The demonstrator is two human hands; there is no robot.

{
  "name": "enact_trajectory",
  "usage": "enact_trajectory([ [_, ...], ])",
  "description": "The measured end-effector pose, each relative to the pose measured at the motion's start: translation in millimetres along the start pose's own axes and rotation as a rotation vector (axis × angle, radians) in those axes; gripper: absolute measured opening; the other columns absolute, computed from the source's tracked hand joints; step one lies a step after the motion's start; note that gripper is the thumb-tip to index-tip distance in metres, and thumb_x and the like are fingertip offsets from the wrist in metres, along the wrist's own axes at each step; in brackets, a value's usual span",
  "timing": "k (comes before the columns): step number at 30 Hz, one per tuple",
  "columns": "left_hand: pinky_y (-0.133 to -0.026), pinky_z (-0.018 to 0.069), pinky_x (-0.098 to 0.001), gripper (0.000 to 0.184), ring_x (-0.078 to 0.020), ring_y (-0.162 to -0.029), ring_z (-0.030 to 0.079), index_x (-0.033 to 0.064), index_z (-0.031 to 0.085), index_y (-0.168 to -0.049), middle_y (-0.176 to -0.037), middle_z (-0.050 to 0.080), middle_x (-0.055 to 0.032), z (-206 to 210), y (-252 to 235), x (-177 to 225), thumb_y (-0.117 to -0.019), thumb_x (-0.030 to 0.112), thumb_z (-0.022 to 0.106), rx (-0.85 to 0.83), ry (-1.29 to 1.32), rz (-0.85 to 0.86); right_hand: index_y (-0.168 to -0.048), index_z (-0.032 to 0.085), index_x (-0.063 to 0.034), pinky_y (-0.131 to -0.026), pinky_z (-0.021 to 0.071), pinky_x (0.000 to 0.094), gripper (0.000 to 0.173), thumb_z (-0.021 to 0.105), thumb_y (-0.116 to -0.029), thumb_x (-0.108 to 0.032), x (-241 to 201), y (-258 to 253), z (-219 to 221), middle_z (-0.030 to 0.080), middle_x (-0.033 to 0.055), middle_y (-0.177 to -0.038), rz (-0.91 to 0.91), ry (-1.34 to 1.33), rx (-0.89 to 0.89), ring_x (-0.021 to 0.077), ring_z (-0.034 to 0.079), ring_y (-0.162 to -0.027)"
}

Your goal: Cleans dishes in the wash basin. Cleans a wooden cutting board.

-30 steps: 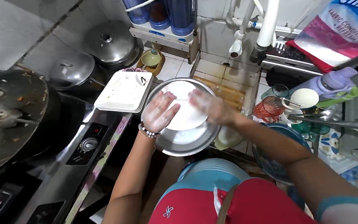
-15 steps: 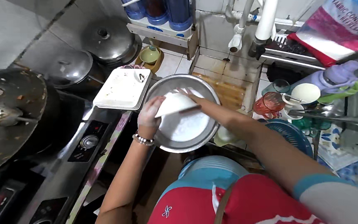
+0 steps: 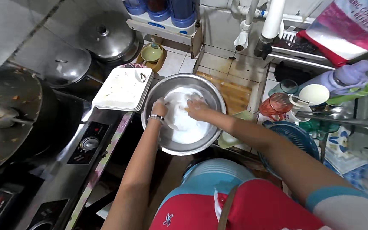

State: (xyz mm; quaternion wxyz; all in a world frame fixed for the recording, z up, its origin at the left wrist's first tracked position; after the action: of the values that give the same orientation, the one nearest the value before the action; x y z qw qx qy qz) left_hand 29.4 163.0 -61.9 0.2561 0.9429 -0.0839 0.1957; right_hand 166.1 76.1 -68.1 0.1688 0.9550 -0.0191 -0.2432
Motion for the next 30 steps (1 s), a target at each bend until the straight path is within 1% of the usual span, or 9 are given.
enact_trajectory([
  [3, -0.105, 0.0442, -0.0631, 0.038, -0.0467, -0.124, 0.059, -0.0103, 0.059, -0.127, -0.128, 0.061, -0.0332, 21.5, -29.6, 3.5, -0.1055, 0.021, 0.054, -0.081, -0.093, 0.005, -0.137, 0.056, 0.0083, -0.109, 0.0379, 0.0647, 0.042, 0.062, -0.0961, -0.003, -0.2, -17.5, 10.0, 0.037, 0.0296, -0.156, 0.005, 0.077, 0.077, 0.0498, 0.039, -0.141],
  [6, -0.108, 0.042, -0.0626, 0.042, -0.0464, -0.127, 0.057, -0.0093, 0.059, -0.13, -0.131, 0.06, -0.0327, 38.1, -38.4, 4.6, -0.1092, 0.025, 0.045, -0.083, -0.073, 0.024, -0.143, 0.046, 0.0141, -0.116, 0.0383, 0.0574, 0.045, 0.051, -0.1024, -0.004, -0.2, -39.1, 24.7, 0.026, 0.0317, -0.162, 0.094, -0.033, -0.028, 0.0466, 0.035, -0.147],
  [9, -0.113, 0.0392, -0.059, 0.042, -0.0445, -0.132, 0.055, -0.0052, 0.056, -0.139, -0.137, 0.059, -0.0301, 37.6, -34.7, 9.6, -0.1114, 0.021, 0.039, -0.014, -0.049, 0.069, -0.135, 0.055, 0.0145, -0.113, 0.0389, 0.0594, 0.041, 0.058, -0.101, -0.009, -23.3, -39.9, 47.8, 0.048, 0.0338, -0.148, 0.053, -0.016, -0.198, 0.0468, 0.047, -0.139],
  [12, -0.11, 0.042, -0.0605, 0.034, -0.0466, -0.13, 0.055, -0.0106, 0.055, -0.133, -0.135, 0.058, -0.033, 38.5, -28.9, 9.6, -0.1049, 0.008, 0.051, 0.0, -0.12, 0.051, -0.137, 0.057, 0.0088, -0.112, 0.0411, 0.0596, 0.039, 0.058, -0.1014, -0.008, -33.8, -20.3, 53.5, 0.042, 0.0278, -0.154, 0.006, -0.059, -0.244, 0.0445, 0.048, -0.137],
  [16, -0.099, 0.049, -0.0636, 0.04, -0.0469, -0.119, 0.063, -0.0035, 0.053, -0.137, -0.127, 0.063, -0.0309, 45.0, -31.8, 13.5, -0.1027, 0.016, 0.057, -0.017, -0.118, 0.018, -0.134, 0.06, 0.0096, -0.116, 0.0346, 0.059, 0.035, 0.049, -0.1069, -0.011, 14.9, -21.3, 41.1, 0.054, 0.0294, -0.144, 0.011, -0.027, -0.164, 0.0451, 0.048, -0.139],
  [19, -0.103, 0.0462, -0.0635, 0.041, -0.0486, -0.123, 0.06, -0.0059, 0.051, -0.141, -0.13, 0.06, -0.0334, 45.9, -34.9, 18.5, -0.1064, 0.016, 0.049, 0.001, -0.07, 0.03, -0.134, 0.06, 0.0104, -0.112, 0.0424, 0.0586, 0.038, 0.051, -0.1044, -0.013, 19.0, -48.4, 27.8, 0.059, 0.03, -0.138, -0.083, -0.093, 0.206, 0.0454, 0.056, -0.131],
  [23, -0.106, 0.0445, -0.0605, 0.034, -0.0464, -0.127, 0.058, -0.0082, 0.056, -0.134, -0.133, 0.06, -0.0322, 41.5, -29.1, 21.2, -0.105, 0.009, 0.05, -0.019, -0.086, 0.057, -0.132, 0.057, 0.0135, -0.113, 0.0409, 0.057, 0.034, 0.051, -0.1041, -0.003, -28.7, -40.1, 51.3, 0.056, 0.031, -0.141, -0.07, 0.005, -0.233, 0.0442, 0.052, -0.134],
  [26, -0.106, 0.0448, -0.0622, 0.039, -0.0478, -0.126, 0.058, -0.007, 0.056, -0.136, -0.132, 0.06, -0.0329, 42.0, -30.2, 21.0, -0.1007, 0.008, 0.058, -0.007, -0.075, 0.049, -0.137, 0.057, 0.009, -0.116, 0.0364, 0.0586, 0.038, 0.053, -0.1061, -0.012, -2.6, -20.5, 53.0, 0.052, 0.0279, -0.146, -0.115, 0.104, -0.353, 0.0431, 0.048, -0.139],
  [30, -0.095, 0.0507, -0.065, 0.043, -0.0464, -0.118, 0.063, 0.0005, 0.049, -0.144, -0.132, 0.062, -0.0279, 44.9, -25.2, 49.4, -0.1033, 0.013, 0.053, 0.059, -0.259, 0.126, -0.125, 0.065, 0.0087, -0.11, 0.0395, 0.062, 0.03, 0.057, -0.1015, -0.008, 32.1, -27.2, -10.1, 0.054, 0.0296, -0.141, -0.082, 0.281, -0.03, 0.047, 0.049, -0.135],
])
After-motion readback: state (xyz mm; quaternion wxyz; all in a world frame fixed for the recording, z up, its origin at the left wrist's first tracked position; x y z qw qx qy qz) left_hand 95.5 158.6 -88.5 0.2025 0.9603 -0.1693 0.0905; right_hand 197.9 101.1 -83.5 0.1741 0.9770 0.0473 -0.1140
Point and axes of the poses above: each hand's wrist, its own y-axis away from the middle knuckle, its own z-axis out of the palm, x = y × z, the point moved 10 cm from there along -y, towards the middle knuckle
